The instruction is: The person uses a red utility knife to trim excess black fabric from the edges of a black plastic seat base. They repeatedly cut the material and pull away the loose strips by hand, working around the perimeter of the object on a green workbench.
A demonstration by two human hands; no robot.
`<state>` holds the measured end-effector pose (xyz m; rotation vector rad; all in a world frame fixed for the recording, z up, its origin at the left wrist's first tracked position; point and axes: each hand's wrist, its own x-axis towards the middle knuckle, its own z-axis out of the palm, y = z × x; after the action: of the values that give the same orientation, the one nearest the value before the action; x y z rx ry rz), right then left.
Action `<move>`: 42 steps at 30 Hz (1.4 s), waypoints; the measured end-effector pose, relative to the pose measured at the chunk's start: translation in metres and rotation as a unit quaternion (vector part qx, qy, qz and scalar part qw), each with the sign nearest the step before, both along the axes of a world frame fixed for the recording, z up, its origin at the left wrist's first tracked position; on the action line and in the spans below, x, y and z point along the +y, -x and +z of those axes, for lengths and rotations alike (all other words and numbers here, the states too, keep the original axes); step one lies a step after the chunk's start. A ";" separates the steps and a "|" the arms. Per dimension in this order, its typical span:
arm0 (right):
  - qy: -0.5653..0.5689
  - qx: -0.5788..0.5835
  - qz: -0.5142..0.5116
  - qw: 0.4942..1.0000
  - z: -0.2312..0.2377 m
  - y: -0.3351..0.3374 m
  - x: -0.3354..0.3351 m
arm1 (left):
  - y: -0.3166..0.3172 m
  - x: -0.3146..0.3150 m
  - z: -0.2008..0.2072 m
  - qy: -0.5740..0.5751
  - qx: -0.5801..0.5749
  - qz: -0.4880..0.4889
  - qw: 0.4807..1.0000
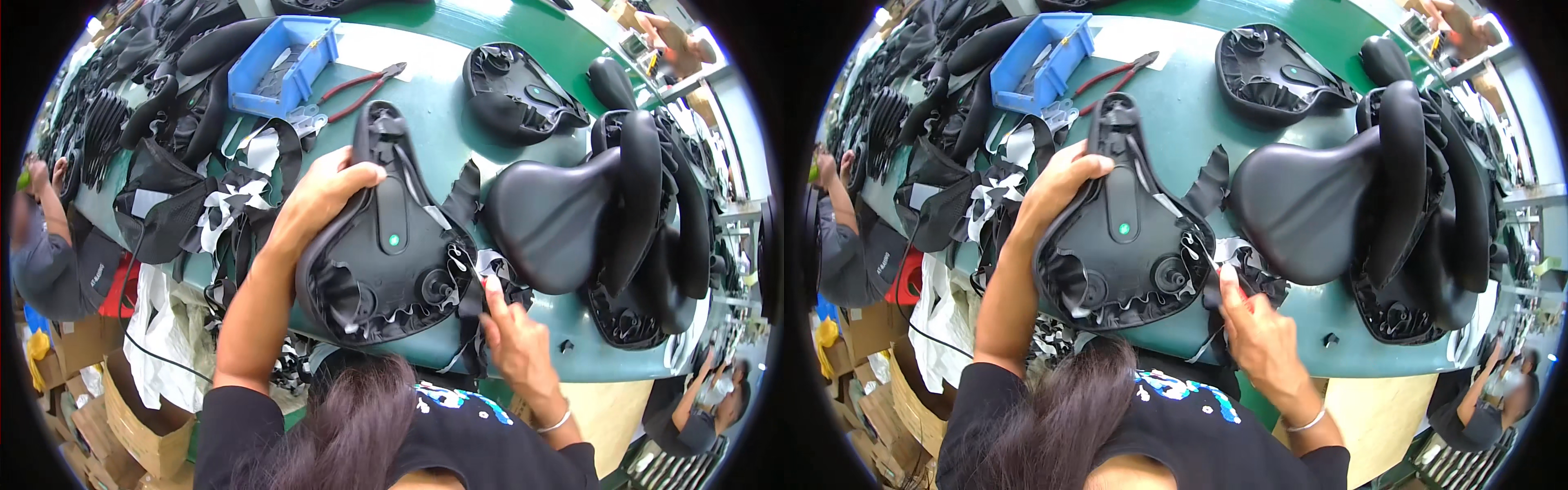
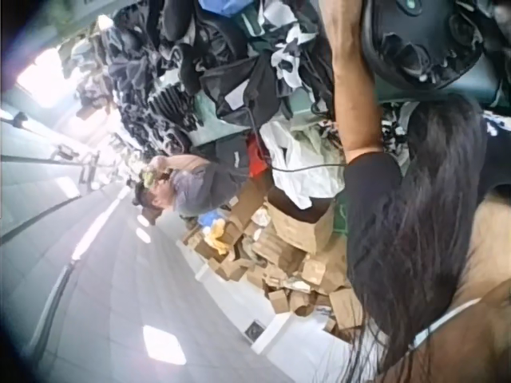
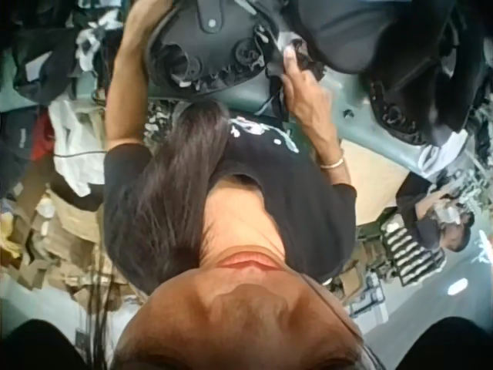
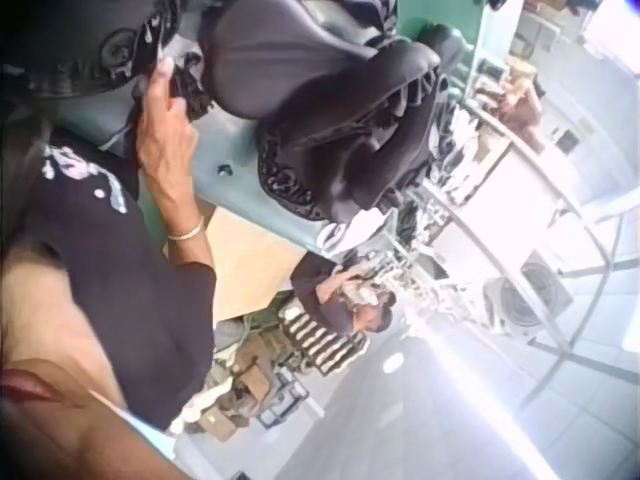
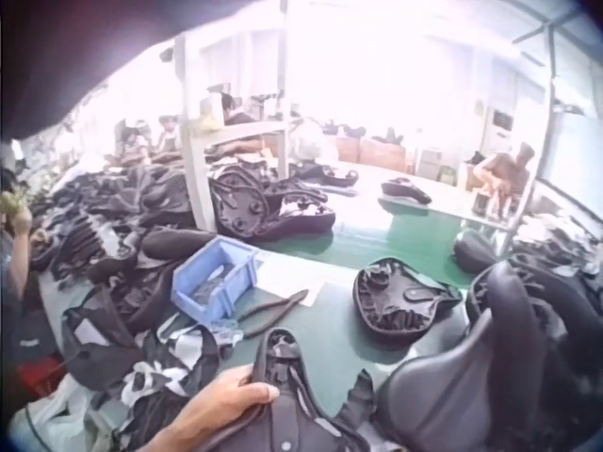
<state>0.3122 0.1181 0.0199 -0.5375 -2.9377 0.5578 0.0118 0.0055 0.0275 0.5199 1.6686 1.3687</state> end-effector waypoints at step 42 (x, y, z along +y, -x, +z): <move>0.011 0.028 -0.086 0.996 0.018 0.015 -0.006 | -0.060 0.010 0.006 -0.378 -0.011 0.024 0.925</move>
<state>0.2974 0.1124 0.0383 -0.7571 -2.8003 0.5763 0.0715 0.0153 0.0331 0.8892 1.0858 2.0401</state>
